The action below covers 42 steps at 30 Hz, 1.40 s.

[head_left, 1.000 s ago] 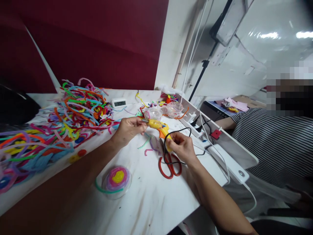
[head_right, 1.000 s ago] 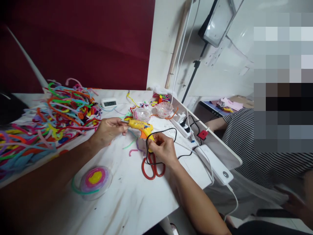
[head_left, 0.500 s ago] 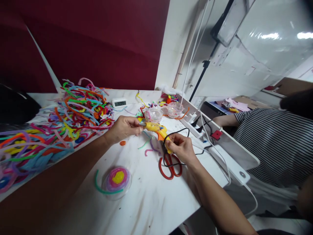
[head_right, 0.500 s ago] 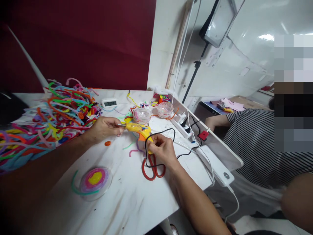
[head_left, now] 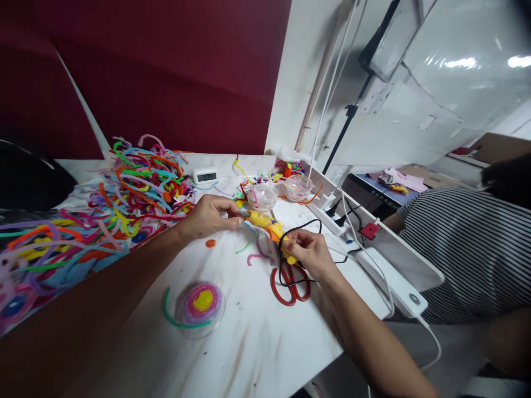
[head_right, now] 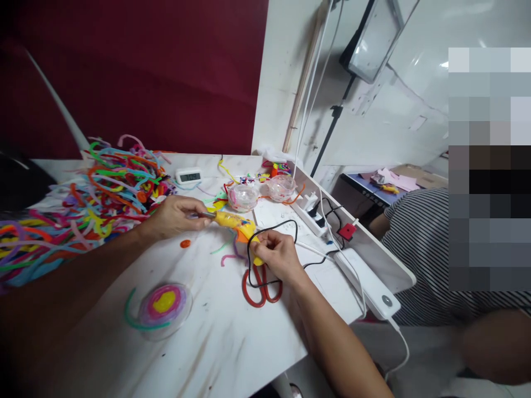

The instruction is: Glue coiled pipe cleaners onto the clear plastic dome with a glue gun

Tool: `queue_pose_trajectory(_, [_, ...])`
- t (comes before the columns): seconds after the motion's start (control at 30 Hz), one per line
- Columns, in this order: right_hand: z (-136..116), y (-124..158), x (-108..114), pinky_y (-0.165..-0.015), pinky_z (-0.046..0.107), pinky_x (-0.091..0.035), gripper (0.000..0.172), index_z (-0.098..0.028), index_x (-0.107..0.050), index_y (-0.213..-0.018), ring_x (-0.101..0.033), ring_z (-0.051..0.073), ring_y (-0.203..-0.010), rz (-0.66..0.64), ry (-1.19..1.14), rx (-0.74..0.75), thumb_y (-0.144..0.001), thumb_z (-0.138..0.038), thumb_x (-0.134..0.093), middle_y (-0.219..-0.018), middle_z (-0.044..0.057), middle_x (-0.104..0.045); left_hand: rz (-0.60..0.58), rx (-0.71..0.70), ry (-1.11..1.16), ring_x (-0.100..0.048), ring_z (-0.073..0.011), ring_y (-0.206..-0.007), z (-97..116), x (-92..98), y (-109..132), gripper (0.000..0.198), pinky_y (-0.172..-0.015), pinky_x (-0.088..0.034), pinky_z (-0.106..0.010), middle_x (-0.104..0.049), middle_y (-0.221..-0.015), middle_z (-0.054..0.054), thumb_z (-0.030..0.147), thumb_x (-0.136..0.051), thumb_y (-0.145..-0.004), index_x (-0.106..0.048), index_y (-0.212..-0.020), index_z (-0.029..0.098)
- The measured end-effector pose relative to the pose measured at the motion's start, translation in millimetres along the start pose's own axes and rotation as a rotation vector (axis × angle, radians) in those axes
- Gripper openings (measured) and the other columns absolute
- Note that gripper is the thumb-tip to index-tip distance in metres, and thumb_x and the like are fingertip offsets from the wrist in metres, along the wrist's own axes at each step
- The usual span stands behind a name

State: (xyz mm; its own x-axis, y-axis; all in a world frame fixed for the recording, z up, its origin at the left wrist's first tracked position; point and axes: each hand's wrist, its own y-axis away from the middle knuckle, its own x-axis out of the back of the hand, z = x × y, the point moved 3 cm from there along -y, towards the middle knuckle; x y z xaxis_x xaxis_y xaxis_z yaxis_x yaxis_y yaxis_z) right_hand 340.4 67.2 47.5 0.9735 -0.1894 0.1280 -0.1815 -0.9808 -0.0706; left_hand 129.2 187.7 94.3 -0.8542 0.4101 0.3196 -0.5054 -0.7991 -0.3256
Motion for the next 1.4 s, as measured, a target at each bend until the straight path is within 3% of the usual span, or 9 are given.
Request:
queue_pose_trajectory(0.13, [1, 1, 3, -0.043, 0.020, -0.039, 0.026, -0.016, -0.063, -0.073, -0.050, 0.009, -0.045, -0.019, -0.011, -0.023, -0.069, -0.039, -0.072, -0.054, -0.002, -0.060, 0.035, -0.008, 0.033, -0.051, -0.0117, -0.052, -3, 3.9, -2, 0.012, -0.048, -0.037, -0.021, -0.063, -0.054, -0.001, 0.024, -0.077, -0.054, -0.070, -0.053, 0.015])
queue_pose_trajectory(0.3, [2, 2, 8, -0.041, 0.020, -0.040, 0.023, -0.016, -0.064, -0.071, -0.052, 0.010, -0.044, -0.027, -0.022, -0.038, -0.072, -0.039, -0.067, -0.057, 0.001, -0.064, 0.213, 0.007, 0.126, -0.053, -0.0098, -0.052, -14, 34.4, -4, 0.010, -0.053, -0.040, -0.021, -0.064, -0.056, 0.002, 0.021, -0.076, -0.060, -0.069, -0.066, 0.016])
queue_pose_trajectory(0.37, [2, 1, 8, -0.040, 0.021, -0.040, 0.023, -0.016, -0.064, -0.070, -0.052, 0.011, -0.044, -0.017, -0.010, -0.034, -0.072, -0.039, -0.067, -0.056, 0.001, -0.065, 0.211, 0.046, 0.176, -0.053, -0.0102, -0.051, -19, 40.5, -4, 0.014, -0.054, -0.042, -0.022, -0.063, -0.054, 0.002, 0.021, -0.077, -0.060, -0.068, -0.069, 0.015])
queue_pose_trajectory(0.5, [2, 0, 8, -0.042, 0.021, -0.041, 0.024, -0.017, -0.063, -0.071, -0.050, 0.010, -0.043, 0.050, 0.048, 0.017, -0.071, -0.040, -0.067, -0.054, -0.002, -0.061, 0.143, 0.152, 0.329, -0.057, -0.0135, -0.055, -25, 32.7, -1, 0.017, -0.051, -0.042, -0.024, -0.063, -0.059, 0.000, 0.025, -0.073, -0.063, -0.062, -0.074, 0.017])
queue_pose_trajectory(0.73, [4, 1, 6, -0.046, 0.021, -0.040, 0.016, -0.017, -0.064, -0.077, -0.052, 0.011, -0.049, 0.129, 0.250, 0.150, -0.075, -0.033, -0.064, -0.059, -0.001, -0.061, 0.195, 0.362, 0.504, -0.052, -0.0102, -0.047, -17, 30.0, -4, 0.014, -0.038, -0.021, -0.019, -0.053, -0.057, 0.001, 0.026, -0.058, -0.067, -0.045, -0.068, 0.019])
queue_pose_trajectory(0.97, [-2, 7, -2, -0.049, 0.022, -0.036, 0.013, -0.018, -0.066, -0.080, -0.048, 0.011, -0.050, 0.118, 0.492, 0.272, -0.076, -0.029, -0.061, -0.060, -0.002, -0.059, 0.161, 0.418, 0.378, -0.060, -0.0130, -0.054, 0, 23.6, -14, 0.012, -0.046, -0.037, -0.021, -0.066, -0.066, -0.008, 0.012, -0.062, -0.065, -0.053, -0.060, 0.015])
queue_pose_trajectory(1.13, [-5, 9, -6, -0.049, 0.023, -0.035, 0.013, -0.019, -0.065, -0.080, -0.047, 0.011, -0.050, 0.098, 0.604, 0.323, -0.079, -0.031, -0.059, -0.059, -0.001, -0.059, -0.004, 0.350, 0.179, -0.052, -0.0124, -0.044, 22, 0.3, -26, 0.011, -0.042, -0.034, -0.022, -0.064, -0.055, -0.003, 0.013, -0.076, -0.060, -0.067, -0.067, 0.016])
queue_pose_trajectory(1.3, [-3, 8, -7, -0.052, 0.023, -0.035, 0.014, -0.019, -0.065, -0.080, -0.048, 0.012, -0.050, 0.091, 0.689, 0.365, -0.081, -0.032, -0.060, -0.060, 0.000, -0.061, -0.239, -0.126, -0.440, -0.058, -0.0146, -0.058, 46, -29.6, -30, 0.014, -0.058, -0.038, -0.023, -0.068, -0.063, 0.002, 0.016, -0.068, -0.065, -0.077, -0.072, 0.024])
queue_pose_trajectory(1.4, [-2, 8, -7, -0.055, 0.024, -0.037, 0.016, -0.019, -0.066, -0.083, -0.054, 0.014, -0.054, 0.094, 0.725, 0.381, -0.082, -0.033, -0.059, -0.064, 0.002, -0.064, -0.397, -0.287, -0.625, -0.062, -0.0190, -0.072, 47, -48.0, -27, 0.014, -0.070, -0.040, -0.026, -0.070, -0.074, -0.002, 0.014, -0.063, -0.071, -0.074, -0.070, 0.023])
